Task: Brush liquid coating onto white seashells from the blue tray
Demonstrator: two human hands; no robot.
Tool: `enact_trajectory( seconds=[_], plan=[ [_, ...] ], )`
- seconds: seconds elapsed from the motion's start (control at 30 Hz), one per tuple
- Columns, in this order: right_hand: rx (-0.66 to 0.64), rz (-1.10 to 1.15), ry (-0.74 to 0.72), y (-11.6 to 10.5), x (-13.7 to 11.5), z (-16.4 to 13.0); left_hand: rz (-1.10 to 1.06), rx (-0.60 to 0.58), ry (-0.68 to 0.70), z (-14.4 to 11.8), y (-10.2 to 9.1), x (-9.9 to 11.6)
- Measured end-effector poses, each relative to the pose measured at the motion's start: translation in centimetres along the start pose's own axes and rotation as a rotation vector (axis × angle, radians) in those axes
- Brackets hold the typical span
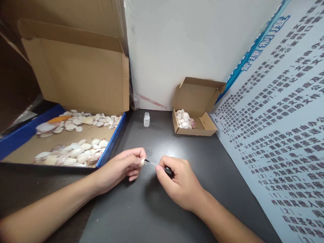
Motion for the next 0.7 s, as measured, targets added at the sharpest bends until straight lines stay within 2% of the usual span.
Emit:
enact_trajectory(
  seconds=[0.1,0.23,0.33,0.43,0.6,0.7],
  plan=[
    [-0.021,0.000,-0.023,0.14,-0.20,-0.08,-0.009,0.003,-0.005,0.03,-0.05,-0.11],
    [-0.006,-0.029,0.052,0.04,0.24,0.00,-0.014,0.008,-0.008,0.11,-0.15,-0.23],
    [0.017,-0.008,0.004,-0.15,-0.13,-0.12,-0.009,0.006,-0.007,0.14,-0.21,-0.24],
    [-0.031,0.007,-0.036,0.13,-0.49,-0.16,-0.003,0.003,-0.005,0.10,-0.18,-0.18],
    [-0.027,-0.029,0.078,0.14,0.24,0.09,0.010,0.001,-0.005,0.06,0.02,0.00],
    [-0.011,0.005,0.017,0.01,-0.09,0.07,0.027,0.000,0.000,0.10,0.02,0.06]
  ],
)
Point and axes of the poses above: each hand's wrist, its own z-axis towards the middle knuckle, its own y-axis out of the palm, x = y × z, the point moved 6 cm from there along z, towards the middle knuckle, and after that the axes turned 13 degrees about -x, right-handed, at the moved point
